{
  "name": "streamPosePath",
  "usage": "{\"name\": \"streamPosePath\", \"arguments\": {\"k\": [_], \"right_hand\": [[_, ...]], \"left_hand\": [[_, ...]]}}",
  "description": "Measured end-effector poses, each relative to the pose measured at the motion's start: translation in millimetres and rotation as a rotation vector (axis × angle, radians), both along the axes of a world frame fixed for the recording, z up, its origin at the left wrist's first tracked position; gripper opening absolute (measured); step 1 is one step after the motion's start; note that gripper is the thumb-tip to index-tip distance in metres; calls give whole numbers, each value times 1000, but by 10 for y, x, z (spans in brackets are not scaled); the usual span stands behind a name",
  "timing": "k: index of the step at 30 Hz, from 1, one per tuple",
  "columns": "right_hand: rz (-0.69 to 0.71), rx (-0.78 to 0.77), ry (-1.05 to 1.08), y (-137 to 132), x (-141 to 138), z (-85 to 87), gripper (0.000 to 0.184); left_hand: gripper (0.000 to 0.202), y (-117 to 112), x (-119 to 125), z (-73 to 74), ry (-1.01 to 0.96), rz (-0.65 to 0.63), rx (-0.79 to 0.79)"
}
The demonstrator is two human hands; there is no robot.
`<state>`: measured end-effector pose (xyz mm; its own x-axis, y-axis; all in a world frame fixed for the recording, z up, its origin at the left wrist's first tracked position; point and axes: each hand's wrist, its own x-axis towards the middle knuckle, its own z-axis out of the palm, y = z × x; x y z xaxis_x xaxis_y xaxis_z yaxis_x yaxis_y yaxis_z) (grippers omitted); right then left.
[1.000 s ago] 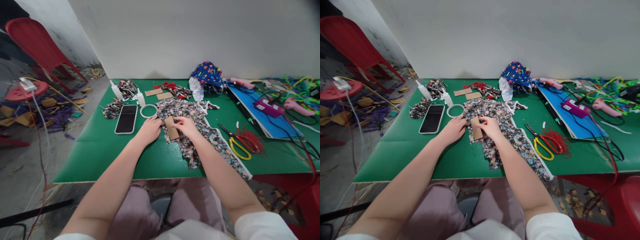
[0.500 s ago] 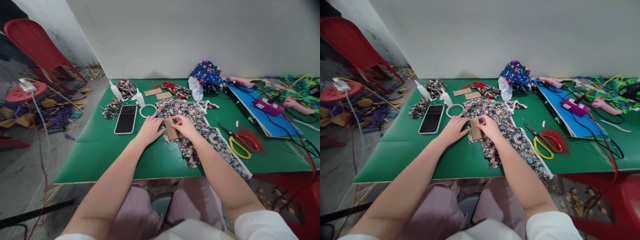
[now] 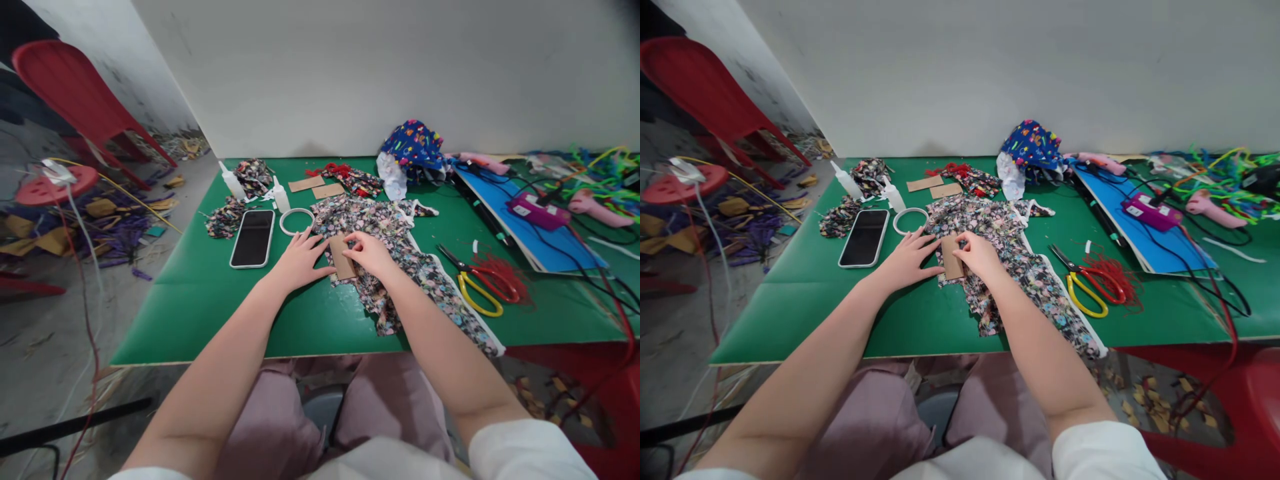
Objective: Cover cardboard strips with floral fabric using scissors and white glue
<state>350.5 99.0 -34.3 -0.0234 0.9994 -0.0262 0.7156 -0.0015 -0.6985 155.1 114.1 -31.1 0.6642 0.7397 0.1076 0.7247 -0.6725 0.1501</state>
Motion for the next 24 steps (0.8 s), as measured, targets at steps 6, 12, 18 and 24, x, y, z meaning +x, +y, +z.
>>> {"name": "streamPosePath", "arguments": {"k": [6,12,18,24], "right_hand": [[4,-12,-25,-15,-12,34,28],[-16,0,-29,-4,-1,-2,24],[9,1,-66,-9,3,6,23],[28,-2,-94,-16,-13,45,20]], "left_hand": [[71,7,-2,7,6,-2,-18],[75,15,-13,12,18,-11,-24],[76,5,-24,23,31,-19,-32],[60,-22,-74,170,-7,-4,0]]}}
